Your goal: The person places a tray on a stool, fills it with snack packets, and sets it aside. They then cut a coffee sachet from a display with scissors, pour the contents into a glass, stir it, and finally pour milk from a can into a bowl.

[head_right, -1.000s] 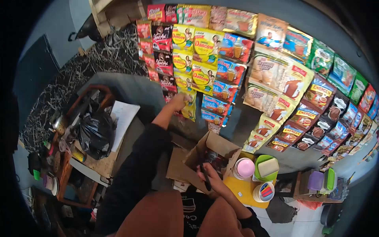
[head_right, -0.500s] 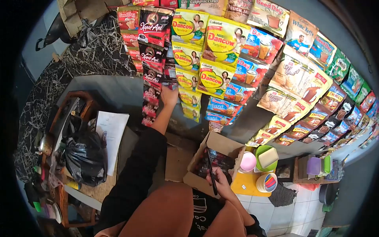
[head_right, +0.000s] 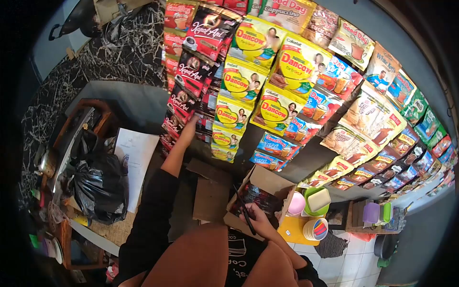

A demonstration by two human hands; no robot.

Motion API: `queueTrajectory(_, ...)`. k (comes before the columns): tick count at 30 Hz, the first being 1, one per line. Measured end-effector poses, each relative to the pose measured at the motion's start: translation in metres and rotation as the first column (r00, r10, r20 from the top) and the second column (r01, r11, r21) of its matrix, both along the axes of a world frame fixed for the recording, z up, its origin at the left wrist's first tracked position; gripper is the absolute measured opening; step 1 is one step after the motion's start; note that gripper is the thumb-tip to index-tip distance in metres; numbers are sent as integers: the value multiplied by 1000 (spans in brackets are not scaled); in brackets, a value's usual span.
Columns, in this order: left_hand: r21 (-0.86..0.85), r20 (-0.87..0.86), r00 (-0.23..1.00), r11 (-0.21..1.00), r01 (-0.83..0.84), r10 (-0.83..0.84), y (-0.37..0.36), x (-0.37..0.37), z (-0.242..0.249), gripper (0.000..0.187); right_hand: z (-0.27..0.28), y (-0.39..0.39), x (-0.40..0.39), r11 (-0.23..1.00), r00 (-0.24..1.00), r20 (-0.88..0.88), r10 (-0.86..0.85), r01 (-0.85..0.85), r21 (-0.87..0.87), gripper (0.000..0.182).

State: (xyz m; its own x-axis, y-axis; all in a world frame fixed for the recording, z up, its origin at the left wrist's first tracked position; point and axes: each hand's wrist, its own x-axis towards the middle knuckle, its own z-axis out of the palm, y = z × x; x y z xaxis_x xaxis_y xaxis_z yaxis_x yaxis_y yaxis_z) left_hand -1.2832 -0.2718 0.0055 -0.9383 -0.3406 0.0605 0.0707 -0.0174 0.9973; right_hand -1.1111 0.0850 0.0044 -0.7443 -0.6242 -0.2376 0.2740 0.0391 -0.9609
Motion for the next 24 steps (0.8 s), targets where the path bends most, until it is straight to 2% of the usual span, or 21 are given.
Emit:
queueTrajectory(1,-70,-16,998,996,-60,59,11,9,2,45,-2,-2,-2,1000,1000,0,10,-10,-1,24)
queueTrajectory(3,-196,42,986,966,168,-163,27,29,10,58,-4,-6,-8,999,998,-48,33,-33,-10,26)
queueTrajectory(5,-503,28,997,862,70,-65,52,48,20,74,-3,-8,-13,998,995,-93,47,-50,-30,26)
queueTrajectory(7,-606,200,979,782,149,-32,71,56,-2,91,-2,-9,-19,997,988,-148,44,-52,-54,25)
queueTrajectory(8,-377,239,936,864,334,-258,77,66,3,90,-3,-8,-23,996,987,-147,59,-68,-59,25)
queueTrajectory(9,-126,222,849,849,512,-479,81,78,23,89,-4,-6,-25,995,987,-146,73,-83,-62,25)
queueTrajectory(11,148,242,630,670,728,-738,92,112,118,72,0,-3,-27,992,992,-115,49,-61,-106,25)
queueTrajectory(13,-264,-7,574,555,789,-819,97,113,191,61,1,1,-28,990,983,-176,57,-78,-116,26)
queueTrajectory(14,-583,-139,705,633,510,-696,100,107,226,55,0,3,-29,996,974,-218,65,-77,-46,25)
queueTrajectory(15,-780,-324,751,612,132,-575,103,96,258,49,0,4,-27,996,973,-223,55,-68,-52,25)
queueTrajectory(16,-765,-549,730,596,-242,-408,107,73,289,39,0,5,-24,993,979,-200,39,-61,-102,26)
queueTrajectory(17,-674,-720,618,529,-516,-315,104,48,317,32,1,6,-20,987,984,-175,26,-52,-150,28)
queueTrajectory(18,-686,-717,669,374,-624,-198,100,23,338,31,2,10,-18,987,984,-177,20,-47,-152,28)
queueTrajectory(19,-689,-720,691,197,-697,-72,95,2,354,33,3,13,-17,998,969,-244,42,-55,-44,30)
queueTrajectory(20,-796,-598,799,69,-602,71,91,-15,363,37,4,16,-16,996,948,-309,72,-55,63,33)
queueTrajectory(21,-883,-463,855,-41,-467,232,93,-23,371,44,5,20,-15,997,947,-313,68,-53,54,33)
queueTrajectory(22,-966,-246,922,-1,-258,298,94,-31,383,49,5,25,-13,994,940,-330,86,-59,92,34)
queueTrajectory(23,-998,-18,935,45,-36,353,98,-32,394,55,3,29,-12,991,933,-344,101,-62,122,35)
queueTrajectory(24,-1000,-12,930,18,-21,368,98,-38,395,58,-2,32,-13,994,932,-352,84,-54,94,35)
